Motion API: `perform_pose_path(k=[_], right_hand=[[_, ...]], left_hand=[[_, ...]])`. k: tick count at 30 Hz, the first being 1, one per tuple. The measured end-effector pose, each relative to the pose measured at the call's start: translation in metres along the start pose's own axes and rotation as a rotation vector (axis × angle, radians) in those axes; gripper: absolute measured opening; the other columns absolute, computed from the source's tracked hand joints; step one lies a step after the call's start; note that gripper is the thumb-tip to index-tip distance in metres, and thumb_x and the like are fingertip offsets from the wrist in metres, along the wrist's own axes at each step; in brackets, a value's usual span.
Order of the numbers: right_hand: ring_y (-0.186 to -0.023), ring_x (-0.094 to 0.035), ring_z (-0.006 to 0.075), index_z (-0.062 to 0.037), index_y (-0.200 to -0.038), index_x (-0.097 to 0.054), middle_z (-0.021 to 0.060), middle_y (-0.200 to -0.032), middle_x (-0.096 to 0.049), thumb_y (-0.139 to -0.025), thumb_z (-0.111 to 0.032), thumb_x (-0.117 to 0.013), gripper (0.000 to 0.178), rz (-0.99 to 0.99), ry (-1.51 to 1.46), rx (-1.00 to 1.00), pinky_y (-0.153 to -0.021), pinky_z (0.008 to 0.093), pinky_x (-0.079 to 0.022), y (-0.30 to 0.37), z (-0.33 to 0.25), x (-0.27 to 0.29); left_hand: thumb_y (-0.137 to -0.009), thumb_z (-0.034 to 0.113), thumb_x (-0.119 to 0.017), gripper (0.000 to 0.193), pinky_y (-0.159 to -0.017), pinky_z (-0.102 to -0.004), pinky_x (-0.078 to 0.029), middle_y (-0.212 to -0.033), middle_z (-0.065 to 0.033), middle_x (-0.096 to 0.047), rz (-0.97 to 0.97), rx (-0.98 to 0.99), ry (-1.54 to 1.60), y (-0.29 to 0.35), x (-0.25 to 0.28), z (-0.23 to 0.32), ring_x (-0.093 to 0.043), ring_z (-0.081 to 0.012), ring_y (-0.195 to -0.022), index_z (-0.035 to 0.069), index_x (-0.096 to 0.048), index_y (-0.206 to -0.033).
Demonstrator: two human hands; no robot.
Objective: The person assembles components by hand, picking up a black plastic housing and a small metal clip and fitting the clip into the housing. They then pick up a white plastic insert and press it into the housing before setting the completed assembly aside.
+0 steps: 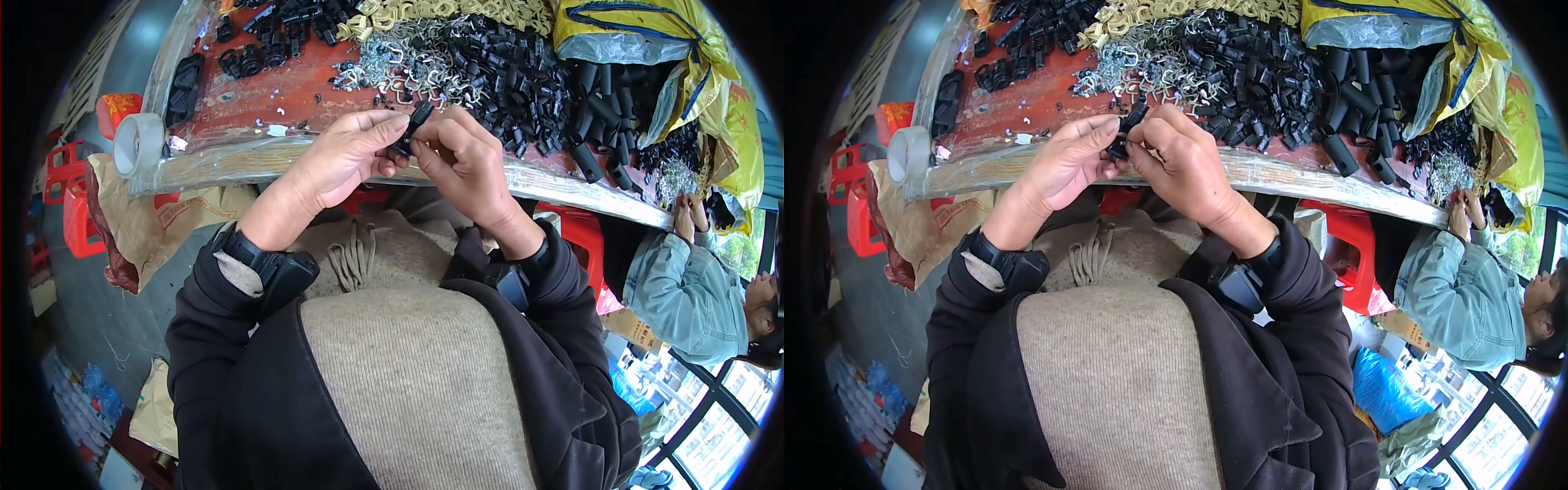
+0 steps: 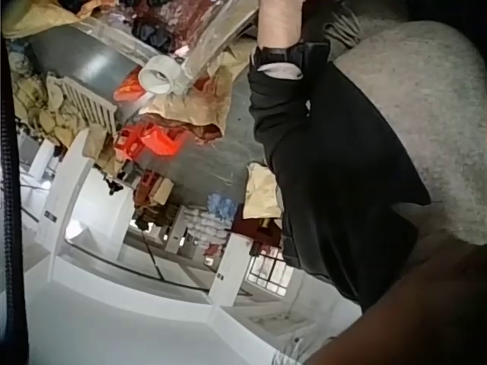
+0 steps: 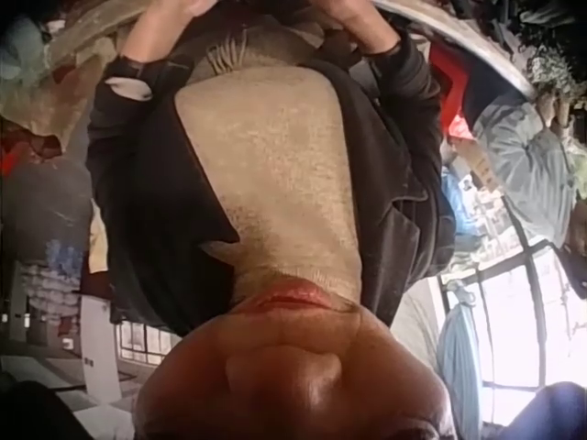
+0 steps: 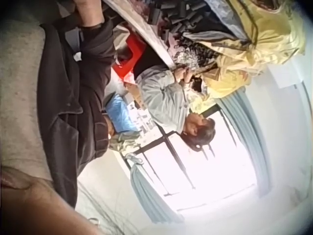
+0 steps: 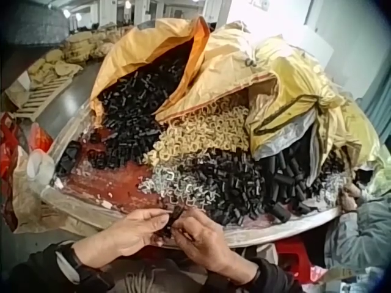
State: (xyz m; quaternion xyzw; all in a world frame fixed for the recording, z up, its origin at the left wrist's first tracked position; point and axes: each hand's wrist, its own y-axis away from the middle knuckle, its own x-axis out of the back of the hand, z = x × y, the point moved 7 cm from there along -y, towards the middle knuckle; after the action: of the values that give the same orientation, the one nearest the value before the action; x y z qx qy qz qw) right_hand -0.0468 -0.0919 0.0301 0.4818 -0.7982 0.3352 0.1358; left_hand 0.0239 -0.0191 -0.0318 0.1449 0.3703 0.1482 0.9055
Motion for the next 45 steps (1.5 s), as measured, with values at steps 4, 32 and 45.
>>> perform_pose_path(k=[4,32,45], right_hand=[[-0.056,-0.049,0.0184,-0.002,-0.073,-0.053,0.0073,-0.068,-0.047,-0.066,0.001,-0.06,0.01,-0.042,0.082,0.07,-0.049,0.0256,-0.039,-0.001,-0.001,-0.004],[-0.056,-0.051,0.0247,-0.0056,-0.073,-0.056,0.0086,-0.069,-0.049,-0.067,-0.008,-0.058,0.007,-0.053,0.576,0.086,-0.051,0.0331,-0.041,-0.007,0.053,0.002],[-0.064,-0.052,0.0283,-0.0057,-0.08,-0.047,0.0092,-0.074,-0.046,-0.071,-0.009,-0.051,0.01,-0.298,0.668,0.068,-0.055,0.0361,-0.043,-0.009,0.077,-0.017]], left_hand=[[-0.084,0.025,-0.047,0.027,-0.056,-0.0192,-0.042,-0.082,-0.0013,-0.052,-0.017,0.022,-0.037,-0.002,0.007,-0.004,-0.051,-0.008,-0.068,0.002,-0.05,-0.097],[-0.083,0.013,-0.048,0.019,-0.074,-0.0258,-0.045,-0.09,-0.0087,-0.055,-0.128,0.064,0.186,0.003,0.003,-0.004,-0.054,-0.0153,-0.084,0.0,-0.049,-0.096],[-0.08,0.012,-0.052,0.022,-0.077,-0.0304,-0.045,-0.094,-0.0113,-0.055,0.031,-0.023,0.246,-0.004,0.022,-0.008,-0.054,-0.0207,-0.089,0.001,-0.049,-0.1]])
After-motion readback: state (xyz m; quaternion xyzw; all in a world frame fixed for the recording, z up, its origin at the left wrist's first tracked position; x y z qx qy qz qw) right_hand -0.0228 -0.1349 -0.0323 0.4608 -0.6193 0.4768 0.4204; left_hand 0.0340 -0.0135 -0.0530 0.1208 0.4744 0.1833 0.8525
